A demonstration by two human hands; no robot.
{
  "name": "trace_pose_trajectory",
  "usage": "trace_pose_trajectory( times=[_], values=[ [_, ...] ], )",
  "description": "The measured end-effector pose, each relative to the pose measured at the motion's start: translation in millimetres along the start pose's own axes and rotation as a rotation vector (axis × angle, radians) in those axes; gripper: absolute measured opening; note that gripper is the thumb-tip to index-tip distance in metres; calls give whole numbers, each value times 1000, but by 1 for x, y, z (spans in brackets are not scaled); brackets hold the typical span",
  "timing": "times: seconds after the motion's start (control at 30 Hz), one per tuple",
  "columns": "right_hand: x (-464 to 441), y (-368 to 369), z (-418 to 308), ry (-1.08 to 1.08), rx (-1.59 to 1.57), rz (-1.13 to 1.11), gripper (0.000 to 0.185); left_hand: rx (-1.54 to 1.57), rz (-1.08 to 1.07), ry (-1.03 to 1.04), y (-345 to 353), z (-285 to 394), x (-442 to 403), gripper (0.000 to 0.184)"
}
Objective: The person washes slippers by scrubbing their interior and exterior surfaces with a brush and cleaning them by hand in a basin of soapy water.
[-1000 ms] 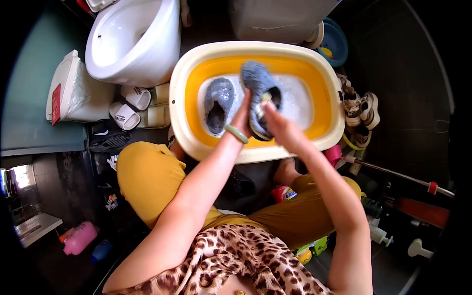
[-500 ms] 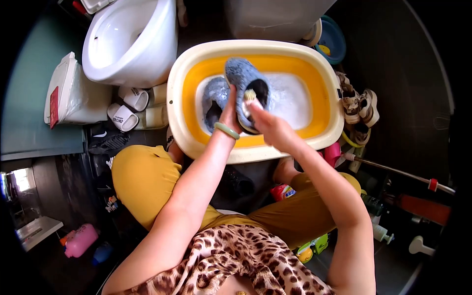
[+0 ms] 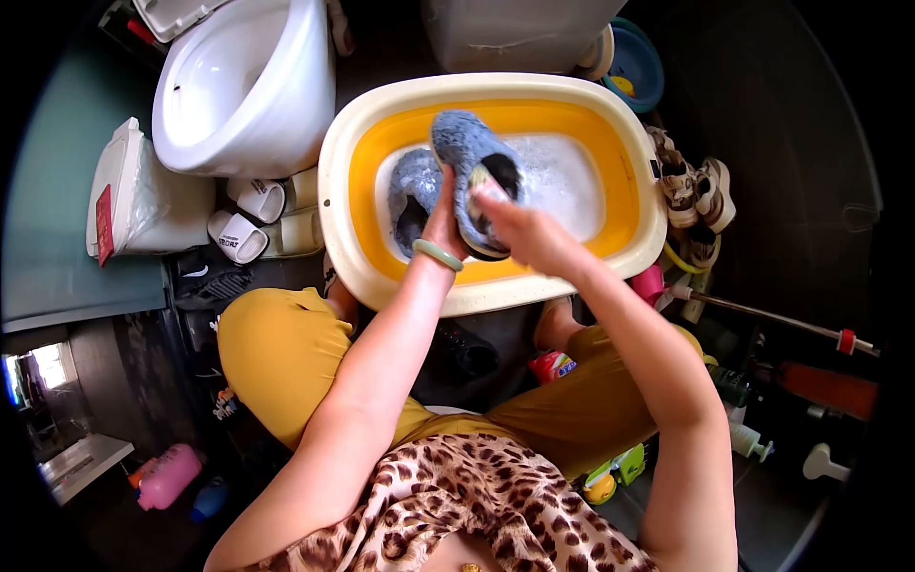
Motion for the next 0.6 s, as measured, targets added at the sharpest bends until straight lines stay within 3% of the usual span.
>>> trace_pose_trajectory(
  times=[0.03, 0.1, 0.17, 0.23, 0.43, 0.5, 0.53, 0.57, 0.6],
  values=[
    [11, 6, -5, 116, -276, -91, 41, 37, -30, 5, -10, 6, -6, 64],
    [35, 2, -17, 130, -45, -213, 37, -14, 40, 99, -12, 14, -3, 62],
    [24, -12, 9, 176, -76, -291, 35, -51, 27, 52, -10, 12, 3, 60],
    [8, -27, 13, 42, 210, -96, 33, 28, -69, -19, -6, 5, 4, 61],
    [-32, -15, 18, -57, 211, 234, 35, -49, 22, -53, 9, -18, 8, 60],
    [-27, -9, 11, 61, -225, 139, 38, -5, -1, -57, -6, -14, -3, 61],
    [-24, -7, 12, 14, -381, -73, 43, -3, -45, -8, -16, -7, -8, 61],
    [-4, 2, -2, -23, -252, -66, 45, 112, -331, -52, -39, 1, -19, 60],
    [14, 0, -16, 52, -233, -156, 45, 60, -175, 21, -26, 7, -10, 61]
  ],
)
Point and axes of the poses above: each hand's wrist, its own x-axis away from the middle knuckle, its own y-axis out of the palm, z = x × y, the point moved 1 cm from there along -x, towards the middle knuckle, and after that the axes turned 3 degrees about -z, right-handed, at the moved point
